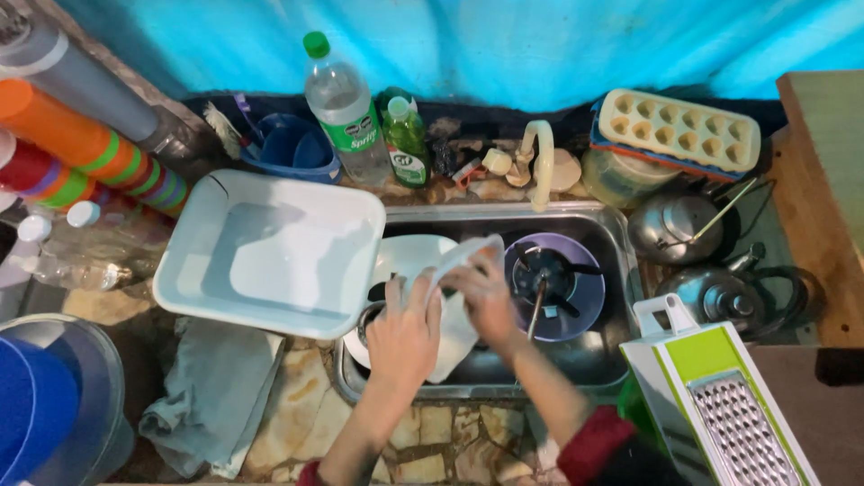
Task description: Washing and rinsing various kitchen items including bowls, plates, and a grater in a sink.
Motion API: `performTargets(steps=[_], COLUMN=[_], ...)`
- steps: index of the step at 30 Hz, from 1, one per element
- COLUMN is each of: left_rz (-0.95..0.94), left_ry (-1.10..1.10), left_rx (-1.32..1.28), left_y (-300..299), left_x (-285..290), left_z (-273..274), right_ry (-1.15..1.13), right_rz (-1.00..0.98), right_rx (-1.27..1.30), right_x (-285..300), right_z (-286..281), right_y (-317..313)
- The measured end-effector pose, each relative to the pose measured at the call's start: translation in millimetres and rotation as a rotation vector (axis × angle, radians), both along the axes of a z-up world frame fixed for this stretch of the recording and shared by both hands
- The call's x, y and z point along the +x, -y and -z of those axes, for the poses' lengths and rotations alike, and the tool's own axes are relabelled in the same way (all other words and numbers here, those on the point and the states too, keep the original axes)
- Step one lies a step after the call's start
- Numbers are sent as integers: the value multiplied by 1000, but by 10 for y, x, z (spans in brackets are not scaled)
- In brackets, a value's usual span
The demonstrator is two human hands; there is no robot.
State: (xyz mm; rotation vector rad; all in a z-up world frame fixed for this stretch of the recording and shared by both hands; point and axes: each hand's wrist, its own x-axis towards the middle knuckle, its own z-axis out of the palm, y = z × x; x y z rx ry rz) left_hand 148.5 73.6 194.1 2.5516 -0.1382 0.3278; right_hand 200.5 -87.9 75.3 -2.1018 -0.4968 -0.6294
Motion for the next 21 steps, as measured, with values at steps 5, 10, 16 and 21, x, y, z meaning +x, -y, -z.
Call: performTargets(steps=[5, 10, 16, 21], left_rz=[36, 120, 209, 234], left_ry=[63, 196, 390, 462], left_rx=[67, 76, 105, 216], left_y=[-72, -72, -77, -111], left_x=[-38, -70, -42, -24], left_z=[-26, 121, 132, 270], right_ry=[68, -74, -260, -345], right_rz=[135, 236, 233, 185], right_rx=[-347, -302, -302, -435], right_x=[284, 217, 148, 16], right_z=[257, 433, 661, -3], right_y=[320, 329, 464, 454])
